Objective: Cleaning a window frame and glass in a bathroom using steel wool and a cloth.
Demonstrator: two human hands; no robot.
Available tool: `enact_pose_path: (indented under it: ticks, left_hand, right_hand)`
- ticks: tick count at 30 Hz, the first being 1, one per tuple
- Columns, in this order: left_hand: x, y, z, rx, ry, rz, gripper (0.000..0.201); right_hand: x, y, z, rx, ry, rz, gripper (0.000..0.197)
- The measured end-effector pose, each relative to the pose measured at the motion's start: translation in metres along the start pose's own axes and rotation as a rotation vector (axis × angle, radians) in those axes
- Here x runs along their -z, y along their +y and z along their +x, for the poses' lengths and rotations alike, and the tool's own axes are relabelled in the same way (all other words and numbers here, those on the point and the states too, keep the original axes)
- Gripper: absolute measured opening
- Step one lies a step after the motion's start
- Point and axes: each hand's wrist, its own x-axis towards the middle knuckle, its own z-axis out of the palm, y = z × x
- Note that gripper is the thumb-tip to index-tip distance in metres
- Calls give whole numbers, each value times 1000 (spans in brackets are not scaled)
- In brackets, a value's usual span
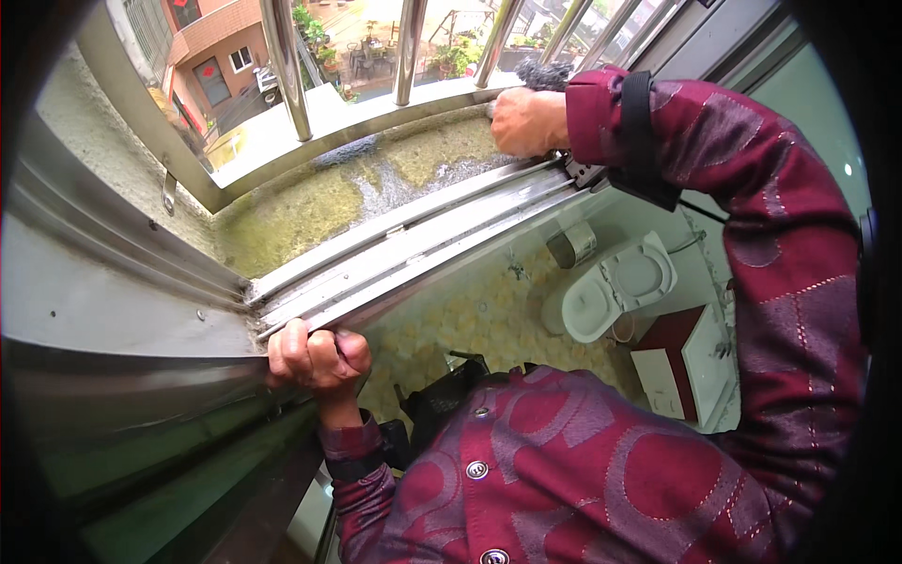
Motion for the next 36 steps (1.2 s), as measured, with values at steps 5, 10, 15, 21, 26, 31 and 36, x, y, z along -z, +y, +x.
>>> enact_pose_path:
  ticks: [5, 10, 15, 21, 26, 31, 36]
  left_hand:
    - [3, 2, 3, -3, 11, 1, 17]
    - [-2, -1, 1, -2, -2, -2, 23]
    - [-3, 1, 2, -12, -4, 11, 18]
    - [-5, 4, 3, -13, 50, 39, 23]
    - [-8, -2, 1, -33, 68, 21, 23]
    - [-1, -5, -2, -5, 26, 16, 27]
    - [-1, 5, 2, 25, 24, 18, 26]
  right_hand:
    - [74, -18, 15, 164, 412, 135, 23]
    - [132, -28, 35, 287, 603, 463, 25]
    - [42, -4, -16, -63, 41, 474, 25]
    - [76, -14, 2, 146, 284, 596, 21]
    - [144, -39, 55, 365, 729, 630, 25]
    - [75, -10, 21, 194, 310, 579, 27]
    - [97, -25, 34, 309, 592, 633, 23]
